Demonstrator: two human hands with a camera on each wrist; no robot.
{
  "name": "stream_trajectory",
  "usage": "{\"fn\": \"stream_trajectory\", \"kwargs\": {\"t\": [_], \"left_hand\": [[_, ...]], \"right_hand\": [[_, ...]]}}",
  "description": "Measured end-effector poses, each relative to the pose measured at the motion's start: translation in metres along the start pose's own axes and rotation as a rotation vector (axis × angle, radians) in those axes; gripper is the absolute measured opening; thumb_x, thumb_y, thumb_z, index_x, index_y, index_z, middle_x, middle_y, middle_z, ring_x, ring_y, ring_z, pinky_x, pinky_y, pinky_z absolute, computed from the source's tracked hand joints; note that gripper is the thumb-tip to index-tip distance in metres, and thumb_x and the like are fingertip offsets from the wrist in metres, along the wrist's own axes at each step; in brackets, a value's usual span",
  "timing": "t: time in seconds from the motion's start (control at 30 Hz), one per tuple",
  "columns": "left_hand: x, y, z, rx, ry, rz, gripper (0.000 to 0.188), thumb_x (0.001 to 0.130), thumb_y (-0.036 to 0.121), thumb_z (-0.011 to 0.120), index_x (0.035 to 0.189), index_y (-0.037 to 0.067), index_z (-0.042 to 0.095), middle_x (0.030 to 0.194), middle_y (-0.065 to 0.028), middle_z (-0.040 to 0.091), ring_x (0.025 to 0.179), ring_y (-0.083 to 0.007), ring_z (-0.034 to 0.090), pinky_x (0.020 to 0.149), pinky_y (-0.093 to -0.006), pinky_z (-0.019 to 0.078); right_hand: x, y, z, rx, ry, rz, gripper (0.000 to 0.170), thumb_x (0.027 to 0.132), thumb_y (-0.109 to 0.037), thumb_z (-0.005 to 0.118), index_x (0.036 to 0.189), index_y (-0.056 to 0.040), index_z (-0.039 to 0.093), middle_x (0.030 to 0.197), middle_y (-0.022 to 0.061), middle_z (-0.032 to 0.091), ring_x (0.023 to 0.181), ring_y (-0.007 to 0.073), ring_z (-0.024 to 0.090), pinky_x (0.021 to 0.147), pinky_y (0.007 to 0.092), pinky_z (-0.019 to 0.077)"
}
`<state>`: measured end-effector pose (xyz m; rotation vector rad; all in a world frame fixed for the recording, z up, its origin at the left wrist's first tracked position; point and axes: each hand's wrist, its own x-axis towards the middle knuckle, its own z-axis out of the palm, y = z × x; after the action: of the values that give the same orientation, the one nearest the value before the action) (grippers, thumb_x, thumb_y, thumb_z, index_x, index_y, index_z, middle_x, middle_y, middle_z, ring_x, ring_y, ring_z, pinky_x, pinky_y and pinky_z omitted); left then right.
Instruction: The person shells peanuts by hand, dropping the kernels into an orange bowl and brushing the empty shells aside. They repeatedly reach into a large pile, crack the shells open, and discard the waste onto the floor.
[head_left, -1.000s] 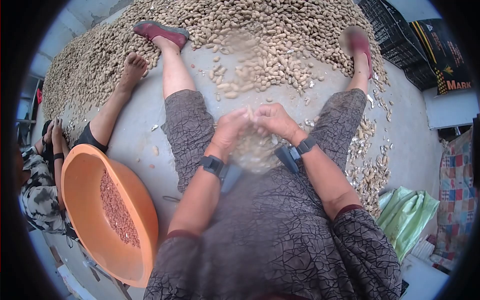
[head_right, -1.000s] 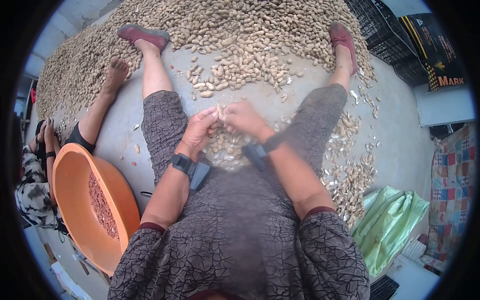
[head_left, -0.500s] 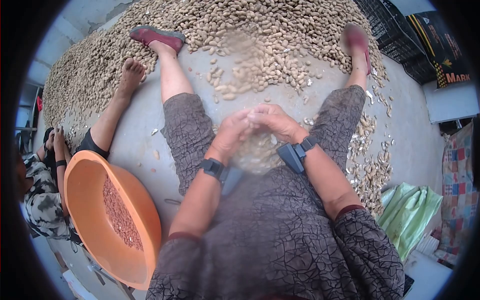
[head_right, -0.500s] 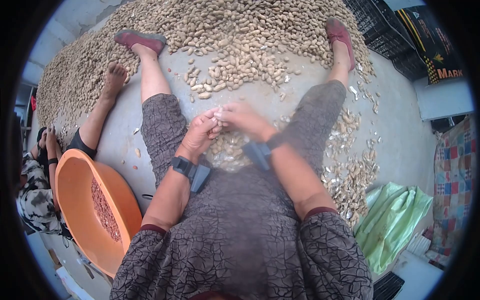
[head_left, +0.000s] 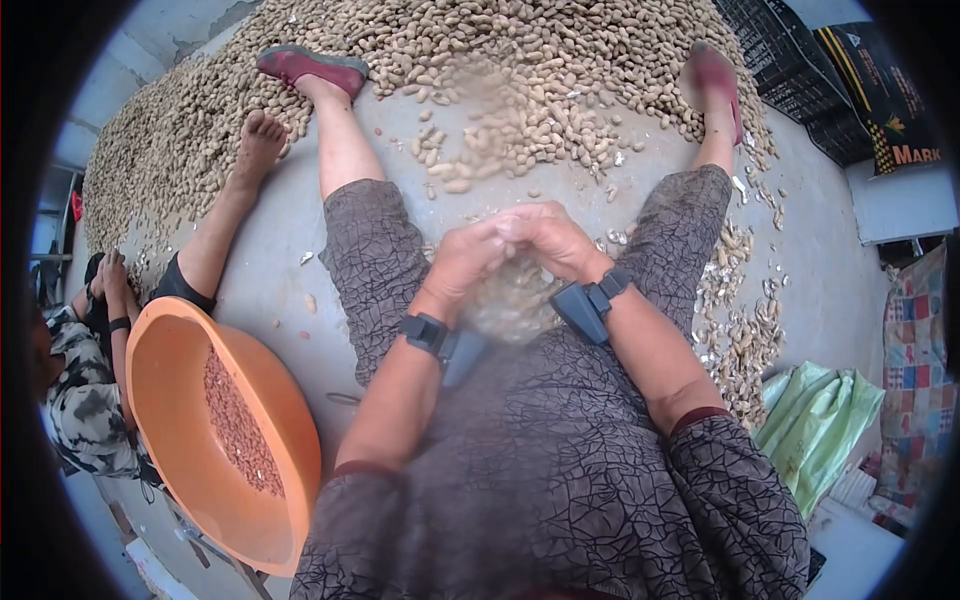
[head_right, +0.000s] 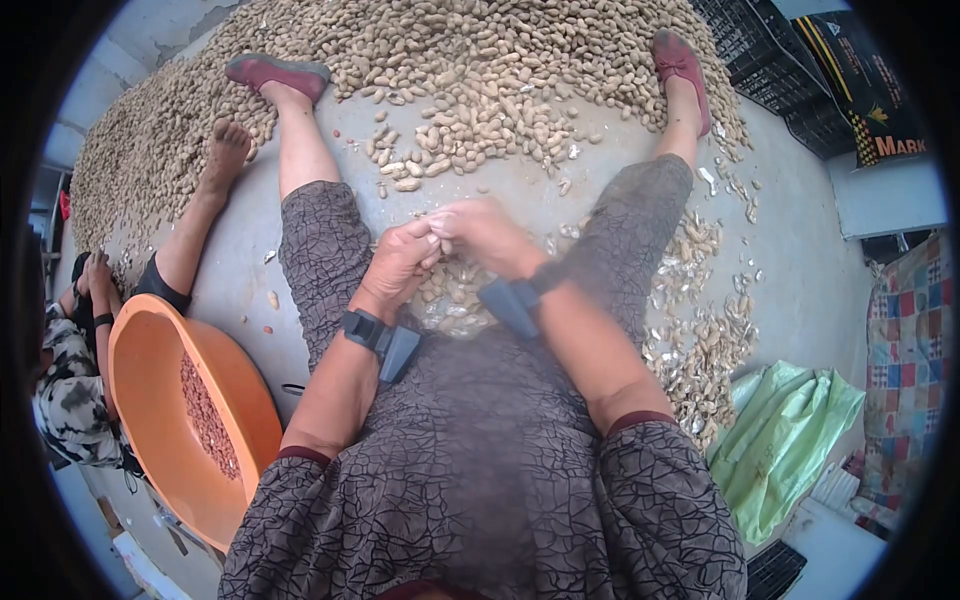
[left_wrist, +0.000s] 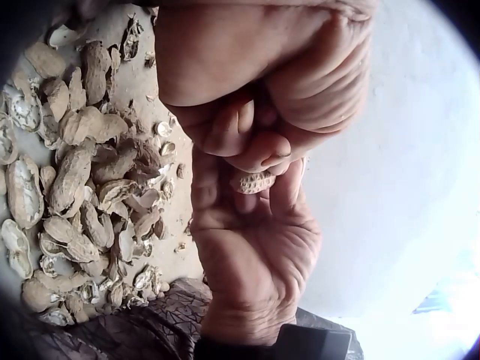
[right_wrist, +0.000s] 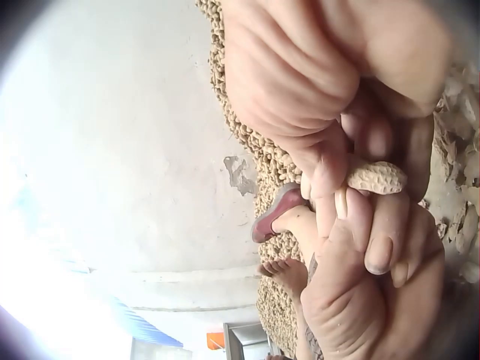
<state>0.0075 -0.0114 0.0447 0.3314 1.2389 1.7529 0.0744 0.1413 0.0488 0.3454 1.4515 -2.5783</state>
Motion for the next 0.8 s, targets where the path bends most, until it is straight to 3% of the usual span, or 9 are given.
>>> {"fn": "stream_trajectory", "kwargs": {"t": [0.27, 0.43, 0.5, 0.63, 0.8], "left_hand": [[0.006, -0.013, -0.011, -0.078, -0.040, 0.006, 0.033, 0.086, 0.002, 0.052, 0.119, -0.006, 0.054, 0.082, -0.0009, 0.057, 0.057, -0.0022, 0.040, 0.052, -0.0139, 0.0339], [0.001, -0.002, 0.002, -0.154, -0.034, 0.025, 0.038, 0.088, 0.004, 0.053, 0.125, -0.005, 0.049, 0.083, -0.0001, 0.057, 0.056, -0.0022, 0.040, 0.050, -0.0145, 0.0333], [-0.001, 0.005, 0.012, -0.100, 0.121, -0.037, 0.042, 0.089, 0.004, 0.052, 0.129, -0.005, 0.045, 0.080, 0.0021, 0.054, 0.056, -0.0020, 0.040, 0.049, -0.0148, 0.0321], [-0.004, 0.009, 0.014, -0.105, 0.135, -0.052, 0.045, 0.089, 0.004, 0.051, 0.132, -0.005, 0.042, 0.080, 0.0031, 0.053, 0.056, -0.0018, 0.040, 0.049, -0.0146, 0.0316], [-0.005, 0.002, 0.004, -0.020, -0.001, -0.013, 0.046, 0.088, 0.002, 0.048, 0.132, -0.008, 0.040, 0.086, 0.0017, 0.057, 0.056, -0.0019, 0.039, 0.051, -0.0138, 0.0323]], "right_hand": [[0.001, 0.000, 0.003, -0.090, 0.095, -0.035, 0.023, 0.086, -0.011, 0.059, 0.098, 0.0081, 0.061, 0.082, 0.0099, 0.063, 0.072, 0.0155, 0.061, 0.065, 0.0273, 0.0495], [-0.005, -0.011, 0.014, 0.038, -0.003, 0.088, 0.022, 0.087, -0.016, 0.060, 0.098, 0.0025, 0.058, 0.090, 0.0092, 0.062, 0.077, 0.0170, 0.063, 0.074, 0.0302, 0.0525], [-0.003, -0.007, 0.011, 0.021, -0.014, 0.094, 0.021, 0.087, -0.016, 0.060, 0.098, 0.0017, 0.057, 0.091, 0.0095, 0.062, 0.077, 0.0170, 0.063, 0.076, 0.0309, 0.0526], [-0.003, -0.006, 0.012, 0.022, -0.016, 0.099, 0.019, 0.087, -0.015, 0.060, 0.095, 0.0019, 0.056, 0.091, 0.0106, 0.061, 0.078, 0.0184, 0.063, 0.078, 0.0327, 0.0528], [0.000, 0.001, 0.004, 0.070, -0.006, 0.055, 0.017, 0.086, -0.011, 0.058, 0.095, 0.0034, 0.057, 0.090, 0.0112, 0.061, 0.079, 0.0199, 0.062, 0.076, 0.0336, 0.0527]]}}
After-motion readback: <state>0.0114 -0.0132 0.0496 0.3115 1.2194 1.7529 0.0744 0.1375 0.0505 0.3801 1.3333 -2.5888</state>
